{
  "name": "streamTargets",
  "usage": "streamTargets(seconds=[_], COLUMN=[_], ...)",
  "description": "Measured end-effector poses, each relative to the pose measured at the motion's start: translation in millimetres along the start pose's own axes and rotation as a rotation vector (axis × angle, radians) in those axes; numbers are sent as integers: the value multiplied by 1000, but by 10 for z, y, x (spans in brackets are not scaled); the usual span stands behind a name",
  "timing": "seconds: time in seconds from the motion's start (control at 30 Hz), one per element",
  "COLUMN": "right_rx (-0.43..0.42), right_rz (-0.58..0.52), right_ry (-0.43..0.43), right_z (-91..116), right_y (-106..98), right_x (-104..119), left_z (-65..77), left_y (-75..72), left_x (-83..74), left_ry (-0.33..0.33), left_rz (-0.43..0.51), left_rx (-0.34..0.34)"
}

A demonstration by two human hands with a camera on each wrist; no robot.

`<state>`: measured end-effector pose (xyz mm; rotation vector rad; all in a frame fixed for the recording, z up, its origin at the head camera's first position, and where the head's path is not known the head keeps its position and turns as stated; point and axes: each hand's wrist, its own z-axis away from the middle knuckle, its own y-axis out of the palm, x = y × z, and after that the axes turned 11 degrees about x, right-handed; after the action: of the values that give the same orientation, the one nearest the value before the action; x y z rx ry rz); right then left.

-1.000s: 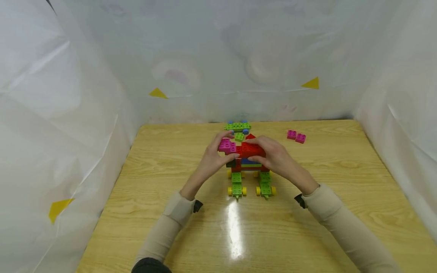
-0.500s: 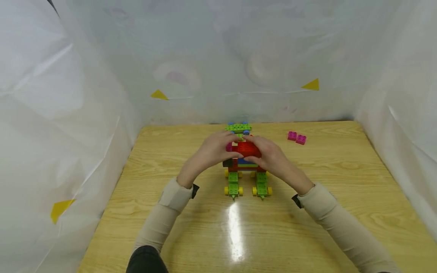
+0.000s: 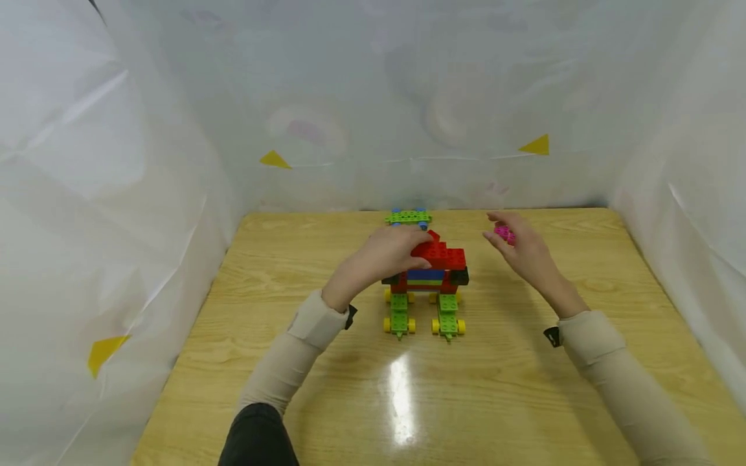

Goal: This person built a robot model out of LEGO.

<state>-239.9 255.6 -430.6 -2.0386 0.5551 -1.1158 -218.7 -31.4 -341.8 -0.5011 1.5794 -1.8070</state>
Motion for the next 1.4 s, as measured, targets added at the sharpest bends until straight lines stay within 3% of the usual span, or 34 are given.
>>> streamTargets(seconds=[0.13,0.27,0.47,0.57,0.8,1.13,1.4], right_rx=[66,124,242,260,227,292,186], right_rz=[-1,40,124,166,197,291,270], right_ry=[159,206,315,364,331,323,201], right_z=[9,-8,-78,-74,-77,-64,-94], right_y=[0,33,70,96,174,163,148], right_x=[-446,-758,-1051,-1129,-1183,-1149,-1063], left_z=[6,10,-44,-73,-104,-120,-118], left_y=[54,55,40,44,58,33,9], left_x=[3,2,-53,-89,-107,-107,-109], left_ry=[9,3,7,21,10,9,6], left_rz=[-7,21,46,59,64,78,70], left_rx=[-43,-51,-45,-36,-41,-32,-35])
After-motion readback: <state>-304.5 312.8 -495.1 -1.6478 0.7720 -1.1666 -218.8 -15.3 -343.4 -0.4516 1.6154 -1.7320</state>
